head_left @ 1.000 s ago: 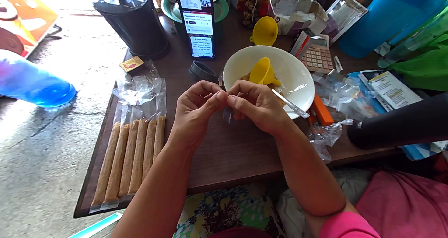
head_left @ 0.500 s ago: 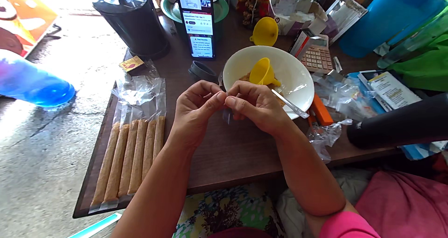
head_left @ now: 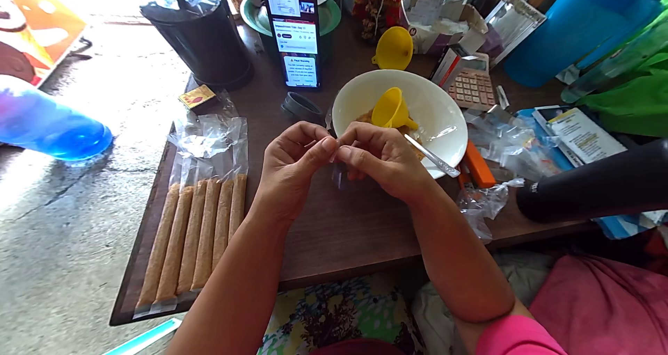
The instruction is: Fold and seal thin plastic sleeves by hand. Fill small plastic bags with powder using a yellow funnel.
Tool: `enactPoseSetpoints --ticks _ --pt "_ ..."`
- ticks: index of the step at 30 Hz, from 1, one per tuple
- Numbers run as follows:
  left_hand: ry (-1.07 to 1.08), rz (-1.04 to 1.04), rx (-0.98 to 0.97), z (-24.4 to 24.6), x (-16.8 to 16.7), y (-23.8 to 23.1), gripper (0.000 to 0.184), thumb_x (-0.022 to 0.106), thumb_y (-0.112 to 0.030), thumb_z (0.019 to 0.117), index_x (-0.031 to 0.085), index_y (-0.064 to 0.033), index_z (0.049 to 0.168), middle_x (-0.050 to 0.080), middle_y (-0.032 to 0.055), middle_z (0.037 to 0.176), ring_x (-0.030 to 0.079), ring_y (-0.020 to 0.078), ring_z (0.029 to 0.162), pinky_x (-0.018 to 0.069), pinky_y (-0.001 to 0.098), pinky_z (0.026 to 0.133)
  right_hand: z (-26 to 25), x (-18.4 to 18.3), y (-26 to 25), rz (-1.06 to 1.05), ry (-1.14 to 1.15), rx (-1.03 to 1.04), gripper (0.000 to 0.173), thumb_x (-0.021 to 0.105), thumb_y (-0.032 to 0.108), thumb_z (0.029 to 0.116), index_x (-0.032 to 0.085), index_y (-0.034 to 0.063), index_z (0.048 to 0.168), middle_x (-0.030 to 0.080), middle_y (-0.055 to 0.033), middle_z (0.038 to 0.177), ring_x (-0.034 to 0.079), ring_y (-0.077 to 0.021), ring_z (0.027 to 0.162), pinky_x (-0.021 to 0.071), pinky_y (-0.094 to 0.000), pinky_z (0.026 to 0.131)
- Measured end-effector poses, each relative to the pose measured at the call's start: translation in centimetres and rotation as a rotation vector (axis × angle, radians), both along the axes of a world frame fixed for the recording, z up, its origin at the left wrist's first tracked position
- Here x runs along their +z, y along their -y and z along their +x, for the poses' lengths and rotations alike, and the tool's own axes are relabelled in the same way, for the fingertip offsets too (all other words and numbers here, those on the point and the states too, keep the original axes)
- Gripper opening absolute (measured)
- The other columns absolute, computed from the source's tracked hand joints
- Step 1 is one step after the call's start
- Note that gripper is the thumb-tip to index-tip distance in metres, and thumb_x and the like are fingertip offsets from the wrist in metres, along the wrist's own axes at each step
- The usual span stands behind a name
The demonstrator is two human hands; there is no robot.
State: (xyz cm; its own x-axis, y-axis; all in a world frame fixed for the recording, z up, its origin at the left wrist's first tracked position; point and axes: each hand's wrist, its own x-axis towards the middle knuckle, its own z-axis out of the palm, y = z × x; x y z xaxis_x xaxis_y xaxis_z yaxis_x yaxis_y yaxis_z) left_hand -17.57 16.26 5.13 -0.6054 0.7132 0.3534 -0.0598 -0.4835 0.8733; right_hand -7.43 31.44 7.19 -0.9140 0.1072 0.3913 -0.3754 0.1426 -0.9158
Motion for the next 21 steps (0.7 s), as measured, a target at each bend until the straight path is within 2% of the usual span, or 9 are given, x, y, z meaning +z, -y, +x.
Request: enactPoseSetpoints --ticks 8,21 --pt "0.003 -0.012 -0.004 -0.03 -0.09 0.02 0.002 0.069 -0.018 0.0974 0.069 -0.0170 0.099 0.068 -0.0049 0.091 0.067 0.0054 0.084 0.0581 0.0234 0.083 -0.02 0.00 -0.05 -0.001 -0.006 0.010 0.014 0.052 0.006 0.1006 0.065 -0.0002 0.098 0.064 0.0013 0.085 0.058 0.0012 0.066 0.0515 -0.0150 0.060" --pt "0.003 -0.016 -0.005 0.01 0.02 0.11 0.003 0.069 -0.018 0.0976 0.069 -0.0163 0.100 0.068 -0.0041 0.092 0.067 0.0055 0.085 0.0582 0.0224 0.083 -0.01 -0.02 -0.01 0.003 -0.011 0.012 0.012 0.054 0.005 0.0995 0.065 0.0002 0.097 0.063 0.0008 0.086 0.058 0.0013 0.066 0.0517 -0.0149 0.060"
